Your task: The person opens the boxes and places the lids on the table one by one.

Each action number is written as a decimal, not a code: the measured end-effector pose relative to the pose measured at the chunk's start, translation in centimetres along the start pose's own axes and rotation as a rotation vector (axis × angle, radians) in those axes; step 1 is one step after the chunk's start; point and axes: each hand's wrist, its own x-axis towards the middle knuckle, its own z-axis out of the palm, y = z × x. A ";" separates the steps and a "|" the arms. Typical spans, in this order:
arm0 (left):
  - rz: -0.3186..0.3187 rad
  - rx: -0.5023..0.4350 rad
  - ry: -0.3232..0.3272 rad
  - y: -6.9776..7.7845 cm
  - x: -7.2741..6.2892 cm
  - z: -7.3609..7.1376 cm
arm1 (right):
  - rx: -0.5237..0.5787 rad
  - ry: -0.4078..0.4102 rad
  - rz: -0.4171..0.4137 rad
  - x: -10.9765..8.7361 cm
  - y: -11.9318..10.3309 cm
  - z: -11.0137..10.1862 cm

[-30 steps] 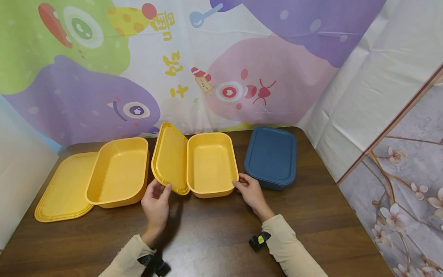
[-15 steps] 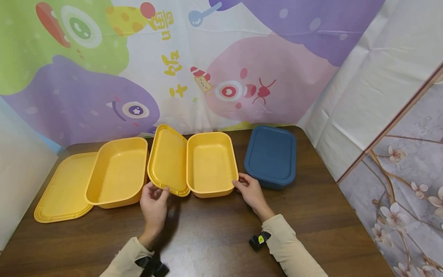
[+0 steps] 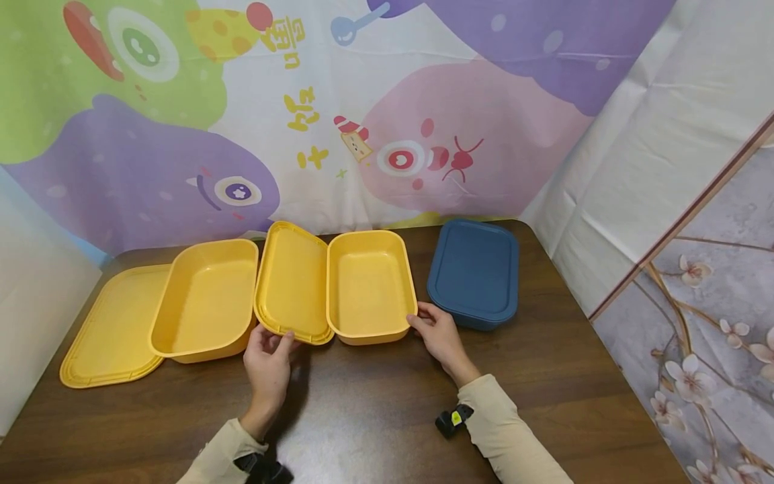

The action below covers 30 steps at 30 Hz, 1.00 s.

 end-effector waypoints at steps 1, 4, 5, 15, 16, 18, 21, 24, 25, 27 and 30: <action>-0.001 0.009 0.004 -0.1 0.0 0.0 | 0.002 0.000 0.004 0.0 0.0 0.0; -0.009 0.036 0.020 -1.2 0.1 -0.1 | 0.008 -0.003 0.006 0.0 -0.1 0.0; -0.012 0.045 0.024 -1.6 0.2 -0.1 | 0.008 -0.004 0.004 0.0 -0.2 0.0; -0.124 0.040 0.007 -3.5 0.7 -0.5 | 0.004 0.021 0.012 0.1 -0.1 -0.1; -0.140 0.036 0.003 -3.5 0.7 -0.5 | 0.006 0.026 0.016 0.0 -0.1 -0.2; -0.173 0.019 -0.006 -3.5 0.7 -0.5 | 0.004 0.034 0.018 0.0 -0.1 -0.2; -0.227 -0.016 -0.013 -3.4 0.7 -0.5 | -0.010 0.045 0.022 -0.2 -0.3 -0.3; -0.275 -0.057 -0.017 -3.4 0.8 -0.5 | -0.023 0.063 0.030 -0.4 -0.4 -0.3; -0.289 -0.066 -0.020 -3.5 0.8 -0.5 | -0.027 0.068 0.032 -0.4 -0.4 -0.3; -0.307 -0.077 -0.029 -3.6 0.8 -0.5 | -0.031 0.079 0.040 -0.5 -0.4 -0.3; -0.333 -0.091 -0.036 -3.7 0.8 -0.5 | -0.037 0.101 0.045 -0.5 -0.4 -0.3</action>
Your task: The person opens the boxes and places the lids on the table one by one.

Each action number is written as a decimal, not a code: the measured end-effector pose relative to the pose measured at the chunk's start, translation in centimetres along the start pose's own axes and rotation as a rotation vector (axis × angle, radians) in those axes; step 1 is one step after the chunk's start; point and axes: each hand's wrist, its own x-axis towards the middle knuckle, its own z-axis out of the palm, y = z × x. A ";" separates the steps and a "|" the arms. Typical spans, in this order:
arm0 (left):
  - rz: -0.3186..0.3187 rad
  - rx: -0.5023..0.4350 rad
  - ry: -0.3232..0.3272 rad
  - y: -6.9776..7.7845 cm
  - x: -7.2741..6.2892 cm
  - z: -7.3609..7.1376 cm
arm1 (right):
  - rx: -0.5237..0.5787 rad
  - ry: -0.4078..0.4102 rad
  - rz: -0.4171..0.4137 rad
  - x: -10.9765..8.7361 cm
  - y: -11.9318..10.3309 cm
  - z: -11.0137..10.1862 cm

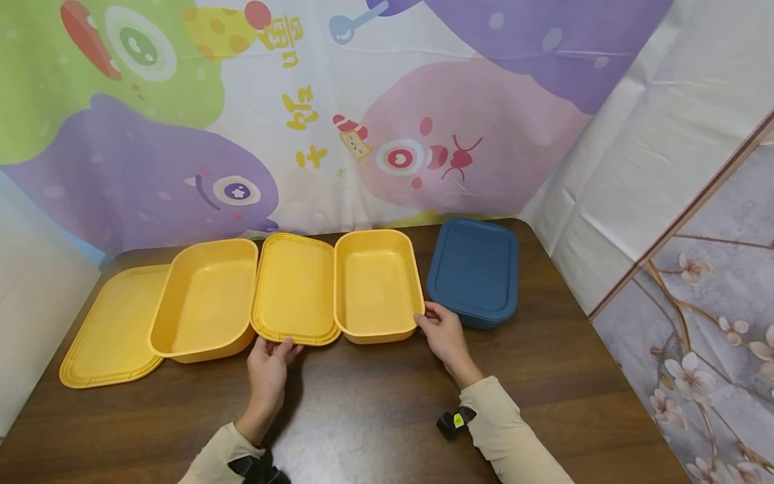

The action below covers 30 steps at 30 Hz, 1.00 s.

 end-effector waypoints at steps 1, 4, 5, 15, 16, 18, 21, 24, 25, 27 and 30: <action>-0.009 -0.003 -0.003 0.0 0.0 0.0 | 0.003 0.009 0.001 0.0 0.0 0.0; -0.047 -0.031 -0.019 -0.2 -0.1 0.0 | 0.010 0.038 0.005 -0.1 0.1 -0.2; -0.058 -0.041 -0.024 -0.2 -0.1 0.1 | 0.014 0.043 0.006 -0.1 0.1 -0.2; -0.177 -0.016 -0.101 -0.2 0.2 -0.6 | 0.037 0.060 0.007 0.0 0.0 -0.4; -0.193 -0.008 -0.114 -0.2 0.2 -0.8 | 0.039 0.061 0.007 0.0 0.0 -0.4; -0.225 -0.004 -0.145 0.0 0.2 -1.0 | 0.040 0.062 0.005 0.1 0.0 -0.4; -0.271 -0.008 -0.182 0.2 0.4 -1.4 | 0.044 0.064 0.004 0.1 0.1 -0.4; -0.322 -0.010 -0.208 0.2 0.5 -1.7 | 0.045 0.066 0.005 0.2 0.2 -0.4; -0.341 -0.013 -0.213 0.3 0.6 -1.9 | 0.046 0.065 0.007 0.2 0.3 -0.4; -0.376 -0.033 -0.224 0.5 0.6 -2.2 | 0.045 0.061 0.007 0.3 0.4 -0.4; -0.427 -0.079 -0.251 0.8 0.7 -2.5 | 0.047 0.058 0.007 0.3 0.5 -0.4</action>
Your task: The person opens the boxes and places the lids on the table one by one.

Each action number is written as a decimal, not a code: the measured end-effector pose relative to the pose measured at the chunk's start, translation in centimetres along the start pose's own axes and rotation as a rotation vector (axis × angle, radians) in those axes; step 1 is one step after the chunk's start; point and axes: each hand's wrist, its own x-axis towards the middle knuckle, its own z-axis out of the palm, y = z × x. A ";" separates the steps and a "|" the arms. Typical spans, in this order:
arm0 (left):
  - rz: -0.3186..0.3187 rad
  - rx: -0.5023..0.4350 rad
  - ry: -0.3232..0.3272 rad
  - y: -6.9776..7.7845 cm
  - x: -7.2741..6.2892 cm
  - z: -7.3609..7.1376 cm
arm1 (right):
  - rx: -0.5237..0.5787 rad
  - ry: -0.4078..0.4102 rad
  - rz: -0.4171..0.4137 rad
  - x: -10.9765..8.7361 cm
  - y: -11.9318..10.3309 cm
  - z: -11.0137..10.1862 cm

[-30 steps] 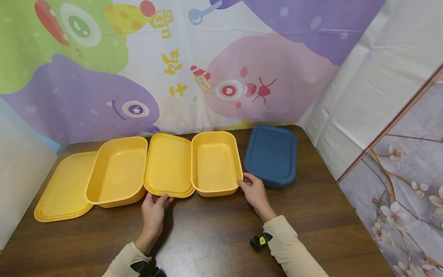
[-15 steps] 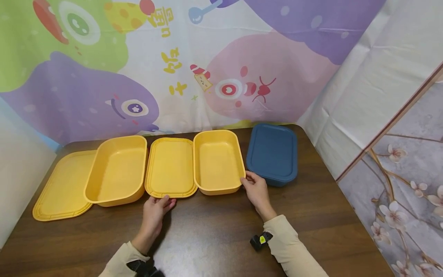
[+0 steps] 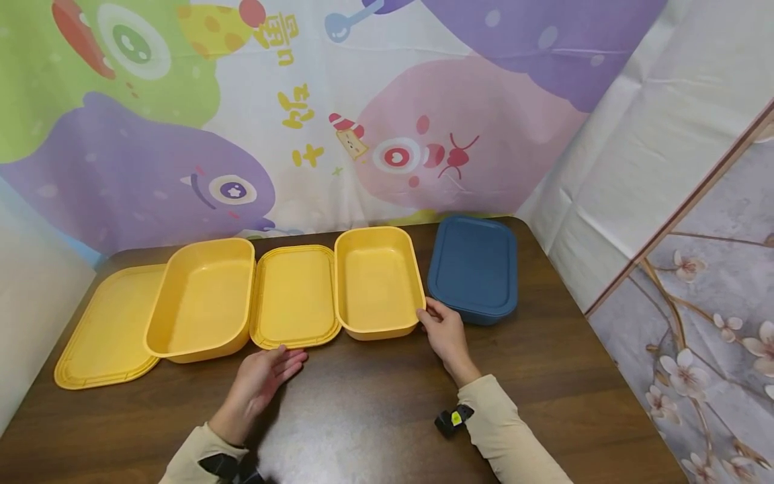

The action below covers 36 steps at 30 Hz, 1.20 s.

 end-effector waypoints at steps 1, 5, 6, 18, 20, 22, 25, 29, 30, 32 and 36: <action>-0.014 -0.020 -0.012 0.1 -0.1 -0.1 | 0.002 0.001 -0.002 0.0 0.0 0.0; -0.064 -0.077 -0.056 0.6 -0.3 -0.4 | 0.005 0.003 -0.010 0.0 0.1 0.1; -0.076 -0.088 -0.064 0.7 -0.3 -0.4 | 0.003 0.003 -0.011 0.0 0.1 0.1; -0.181 -0.096 -0.251 1.5 -1.1 -1.3 | -0.096 0.016 -0.039 -0.1 -0.3 0.0; -0.192 -0.093 -0.265 1.6 -1.2 -1.3 | -0.140 0.021 -0.060 -0.1 -0.3 -0.1; -0.195 -0.098 -0.271 1.6 -1.1 -1.2 | -0.177 0.024 -0.079 -0.2 -0.4 -0.2; -0.194 -0.104 -0.269 1.6 -1.1 -1.0 | -0.213 0.014 -0.112 -0.3 -0.6 -0.3; -0.187 -0.099 -0.255 1.6 -1.0 -0.5 | -0.219 -0.005 -0.124 -0.4 -0.7 -0.5; -0.184 -0.094 -0.250 1.6 -1.0 -0.4 | -0.217 -0.009 -0.123 -0.4 -0.7 -0.5; -0.171 -0.078 -0.228 1.6 -0.9 -0.1 | -0.213 -0.019 -0.120 -0.4 -0.7 -0.6; -0.120 -0.015 -0.180 1.5 -0.3 0.9 | -0.205 -0.032 -0.108 -0.4 -0.7 -0.7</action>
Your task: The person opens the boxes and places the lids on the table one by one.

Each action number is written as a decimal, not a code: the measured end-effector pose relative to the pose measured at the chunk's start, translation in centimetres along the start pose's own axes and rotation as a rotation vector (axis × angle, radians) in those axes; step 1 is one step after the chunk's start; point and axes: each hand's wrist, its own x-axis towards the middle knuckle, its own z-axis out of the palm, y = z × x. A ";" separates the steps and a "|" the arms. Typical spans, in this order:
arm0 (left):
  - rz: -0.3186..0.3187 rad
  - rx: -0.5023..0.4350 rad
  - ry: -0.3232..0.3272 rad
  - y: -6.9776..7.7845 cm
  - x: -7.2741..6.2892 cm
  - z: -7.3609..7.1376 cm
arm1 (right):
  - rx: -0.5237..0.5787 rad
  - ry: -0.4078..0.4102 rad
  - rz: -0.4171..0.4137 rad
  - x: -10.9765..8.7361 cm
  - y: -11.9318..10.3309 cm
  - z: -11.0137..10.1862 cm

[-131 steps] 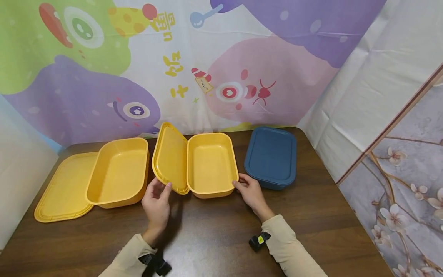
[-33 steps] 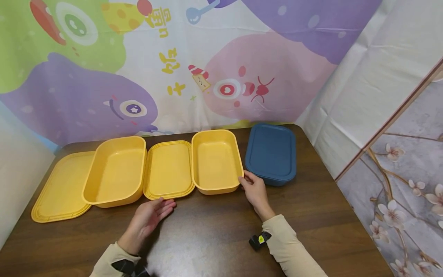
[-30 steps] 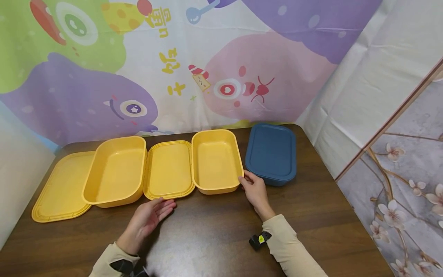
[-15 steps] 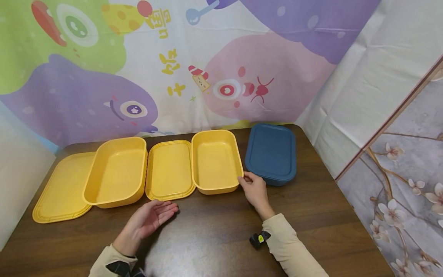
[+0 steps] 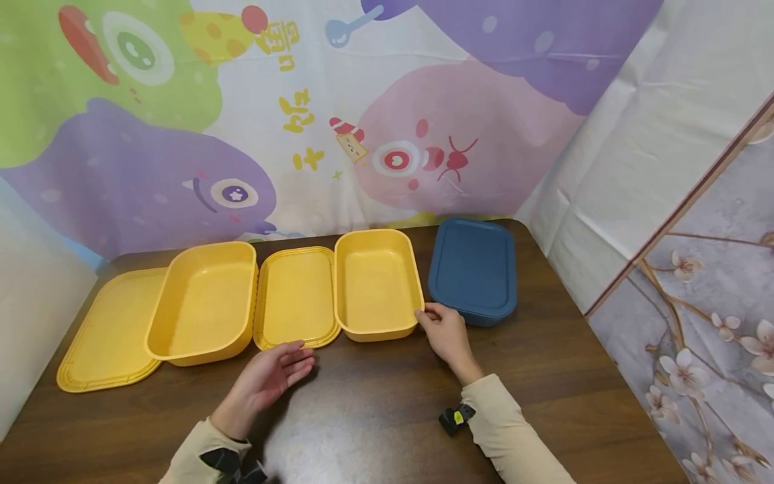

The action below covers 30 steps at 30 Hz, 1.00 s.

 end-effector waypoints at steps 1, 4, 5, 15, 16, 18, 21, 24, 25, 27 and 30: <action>0.018 0.026 0.017 0.0 0.4 0.4 | 0.000 -0.003 0.004 0.0 0.0 -0.1; 0.091 0.117 0.071 0.1 1.5 1.5 | -0.004 -0.009 0.013 0.0 0.1 -0.3; 0.121 0.153 0.091 0.1 1.8 1.9 | -0.008 -0.013 0.016 0.0 0.1 -0.4; 0.339 0.469 0.194 0.1 3.7 4.5 | -0.083 -0.056 -0.021 0.3 -0.3 -0.7; 0.349 0.479 0.199 0.1 3.8 4.7 | -0.098 -0.061 -0.025 0.3 -0.3 -0.8; 0.370 0.498 0.210 0.1 4.1 5.0 | -0.136 -0.076 -0.032 0.4 -0.4 -1.1; 0.401 0.508 0.213 0.0 4.6 5.5 | -0.189 -0.110 -0.039 0.6 -0.5 -1.4; 0.425 0.531 0.215 0.0 5.0 5.9 | -0.222 -0.144 -0.032 0.7 -0.8 -1.8; 0.426 0.537 0.220 0.0 5.0 6.0 | -0.229 -0.152 -0.027 0.7 -0.9 -1.9; 0.431 0.553 0.231 0.0 5.1 6.1 | -0.241 -0.165 -0.019 0.8 -1.2 -2.1; 0.445 0.579 0.244 0.0 5.1 6.2 | -0.254 -0.167 0.002 0.9 -1.8 -2.3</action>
